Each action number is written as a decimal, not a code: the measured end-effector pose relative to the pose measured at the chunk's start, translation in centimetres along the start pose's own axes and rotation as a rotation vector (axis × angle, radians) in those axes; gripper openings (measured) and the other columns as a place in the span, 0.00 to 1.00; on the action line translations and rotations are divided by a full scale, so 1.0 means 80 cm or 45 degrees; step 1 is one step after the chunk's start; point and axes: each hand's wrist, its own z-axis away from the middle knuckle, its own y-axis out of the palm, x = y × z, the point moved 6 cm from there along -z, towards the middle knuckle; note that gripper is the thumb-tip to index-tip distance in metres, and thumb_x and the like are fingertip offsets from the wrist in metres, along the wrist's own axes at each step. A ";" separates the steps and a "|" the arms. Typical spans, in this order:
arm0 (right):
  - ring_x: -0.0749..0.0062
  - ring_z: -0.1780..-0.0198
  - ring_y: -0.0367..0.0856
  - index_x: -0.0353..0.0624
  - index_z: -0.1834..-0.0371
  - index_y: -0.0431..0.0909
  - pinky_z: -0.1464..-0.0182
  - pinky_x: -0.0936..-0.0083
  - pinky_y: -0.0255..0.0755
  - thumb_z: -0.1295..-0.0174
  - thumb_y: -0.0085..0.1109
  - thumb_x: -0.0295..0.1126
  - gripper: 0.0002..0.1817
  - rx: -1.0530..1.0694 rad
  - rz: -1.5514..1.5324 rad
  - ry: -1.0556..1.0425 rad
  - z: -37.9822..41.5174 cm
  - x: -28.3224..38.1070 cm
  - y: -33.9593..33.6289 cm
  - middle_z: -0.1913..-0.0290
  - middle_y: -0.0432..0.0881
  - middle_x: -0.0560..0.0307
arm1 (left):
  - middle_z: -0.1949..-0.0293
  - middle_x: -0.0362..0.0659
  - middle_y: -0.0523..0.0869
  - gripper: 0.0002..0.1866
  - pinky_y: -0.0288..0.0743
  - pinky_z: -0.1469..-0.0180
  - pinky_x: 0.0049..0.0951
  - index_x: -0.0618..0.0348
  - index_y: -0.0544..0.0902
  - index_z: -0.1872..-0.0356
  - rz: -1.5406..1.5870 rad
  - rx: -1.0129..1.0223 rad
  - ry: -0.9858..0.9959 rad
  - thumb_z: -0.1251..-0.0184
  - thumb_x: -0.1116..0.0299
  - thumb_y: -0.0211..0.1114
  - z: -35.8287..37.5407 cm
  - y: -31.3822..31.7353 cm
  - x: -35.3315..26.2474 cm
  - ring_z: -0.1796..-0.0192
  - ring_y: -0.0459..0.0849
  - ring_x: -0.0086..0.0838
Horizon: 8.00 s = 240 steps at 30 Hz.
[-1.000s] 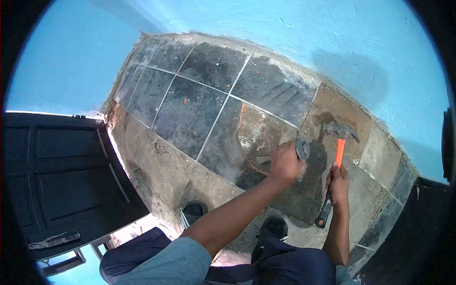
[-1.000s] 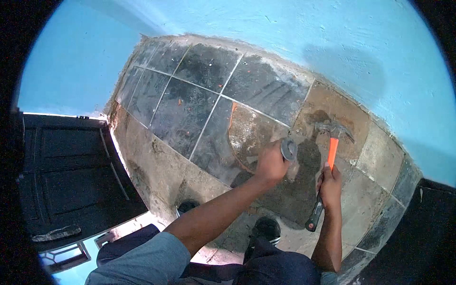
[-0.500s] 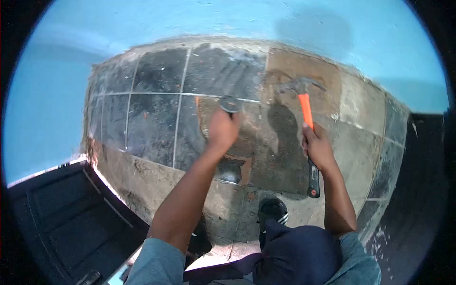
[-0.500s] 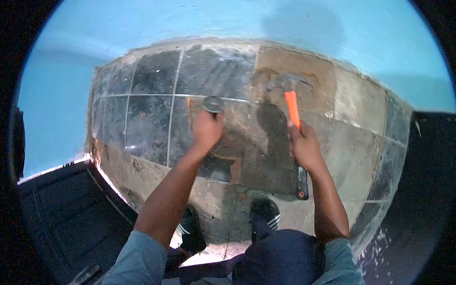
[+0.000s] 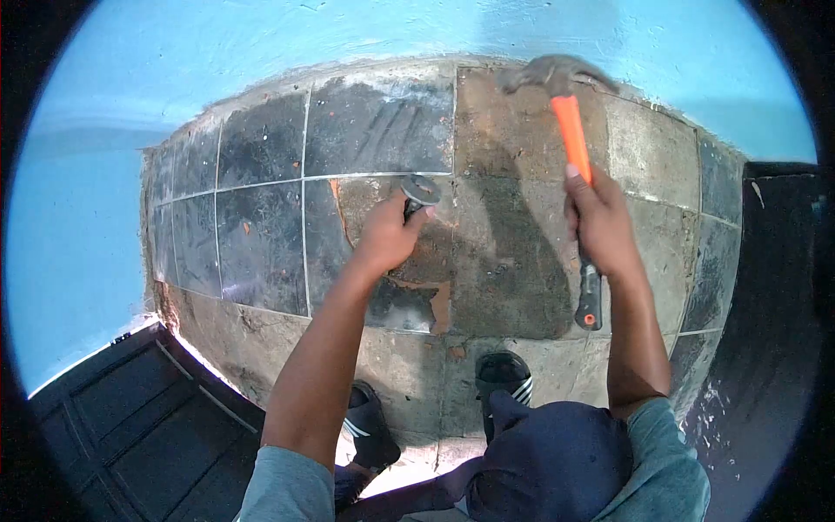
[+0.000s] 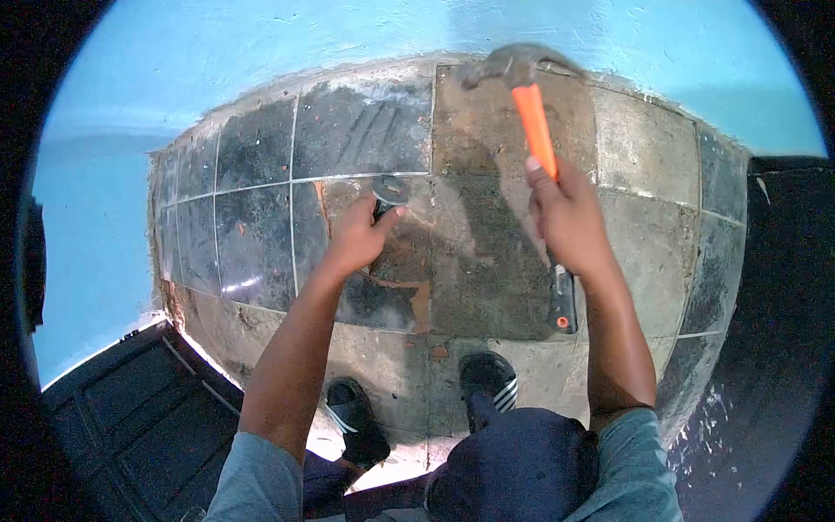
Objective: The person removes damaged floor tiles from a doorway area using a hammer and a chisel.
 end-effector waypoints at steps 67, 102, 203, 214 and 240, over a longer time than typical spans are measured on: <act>0.79 0.70 0.70 0.37 0.37 0.76 0.66 0.75 0.68 0.26 0.58 0.33 0.18 0.030 0.209 -0.110 0.026 -0.087 -0.006 0.71 0.76 0.61 | 0.58 0.62 0.86 0.24 0.77 0.52 0.48 0.66 0.80 0.46 -0.098 -0.296 -0.202 0.29 0.54 0.69 0.015 -0.002 0.029 0.54 0.85 0.58; 0.41 0.46 0.85 0.48 0.27 0.73 0.42 0.55 0.75 0.27 0.54 0.34 0.25 0.333 0.628 -0.550 -0.008 0.017 0.056 0.48 0.85 0.34 | 0.60 0.62 0.88 0.20 0.78 0.52 0.50 0.66 0.83 0.51 -0.085 -0.310 -0.172 0.30 0.57 0.68 0.028 -0.003 0.013 0.53 0.86 0.60; 0.87 0.81 0.63 0.54 0.18 0.61 0.81 0.83 0.61 0.19 0.49 0.37 0.28 -0.101 0.070 -0.189 0.027 -0.005 -0.025 0.76 0.67 0.69 | 0.66 0.60 0.85 0.17 0.77 0.53 0.55 0.66 0.76 0.51 -0.026 -0.606 -0.173 0.35 0.64 0.63 0.018 0.036 0.007 0.59 0.85 0.57; 0.79 0.68 0.75 0.49 0.19 0.64 0.61 0.79 0.72 0.21 0.52 0.35 0.28 0.122 0.673 -0.561 0.002 -0.018 0.056 0.60 0.81 0.62 | 0.64 0.61 0.86 0.22 0.78 0.54 0.56 0.66 0.75 0.43 0.008 -0.356 -0.194 0.35 0.66 0.66 0.015 0.044 0.006 0.58 0.85 0.58; 0.85 0.74 0.69 0.42 0.20 0.63 0.71 0.80 0.67 0.21 0.51 0.29 0.28 0.096 0.068 0.006 0.023 -0.125 0.018 0.70 0.76 0.67 | 0.60 0.61 0.85 0.20 0.77 0.50 0.55 0.65 0.78 0.49 -0.151 0.145 0.063 0.41 0.65 0.64 0.056 0.090 -0.036 0.54 0.85 0.58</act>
